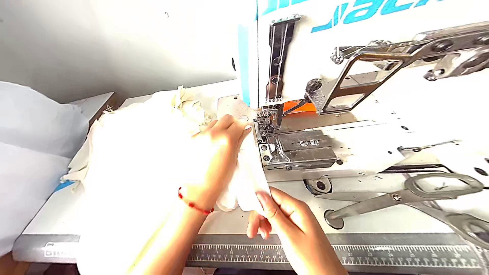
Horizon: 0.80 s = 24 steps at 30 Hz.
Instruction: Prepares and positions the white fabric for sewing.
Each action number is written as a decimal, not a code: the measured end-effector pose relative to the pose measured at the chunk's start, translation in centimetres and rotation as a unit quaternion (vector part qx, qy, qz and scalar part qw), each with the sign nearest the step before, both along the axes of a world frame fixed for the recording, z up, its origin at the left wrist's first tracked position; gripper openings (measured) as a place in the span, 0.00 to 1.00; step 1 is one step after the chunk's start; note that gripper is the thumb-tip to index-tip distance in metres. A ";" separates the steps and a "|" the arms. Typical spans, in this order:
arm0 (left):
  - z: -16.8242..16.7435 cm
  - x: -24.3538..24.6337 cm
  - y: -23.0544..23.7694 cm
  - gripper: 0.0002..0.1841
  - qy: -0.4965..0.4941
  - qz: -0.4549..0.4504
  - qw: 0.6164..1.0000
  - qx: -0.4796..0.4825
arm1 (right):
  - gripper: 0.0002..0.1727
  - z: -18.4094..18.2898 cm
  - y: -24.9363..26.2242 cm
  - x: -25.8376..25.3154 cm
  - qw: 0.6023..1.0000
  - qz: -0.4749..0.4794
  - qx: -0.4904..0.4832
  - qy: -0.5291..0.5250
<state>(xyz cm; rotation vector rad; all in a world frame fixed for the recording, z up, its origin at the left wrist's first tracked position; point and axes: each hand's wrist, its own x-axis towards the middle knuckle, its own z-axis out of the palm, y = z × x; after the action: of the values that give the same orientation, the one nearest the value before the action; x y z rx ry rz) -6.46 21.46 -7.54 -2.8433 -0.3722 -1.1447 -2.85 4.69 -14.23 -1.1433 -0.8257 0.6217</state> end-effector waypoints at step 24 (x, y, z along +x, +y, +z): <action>-5.8 -4.3 -4.1 0.15 -0.139 -0.288 0.947 -0.038 | 0.19 3.1 -0.5 4.0 0.997 -0.023 -0.038 0.071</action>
<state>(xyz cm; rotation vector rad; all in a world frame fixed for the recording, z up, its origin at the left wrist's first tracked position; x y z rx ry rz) -10.72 17.33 -13.32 -2.9423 0.4597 -1.6584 1.13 4.23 -11.13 -1.1701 -0.6586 0.6933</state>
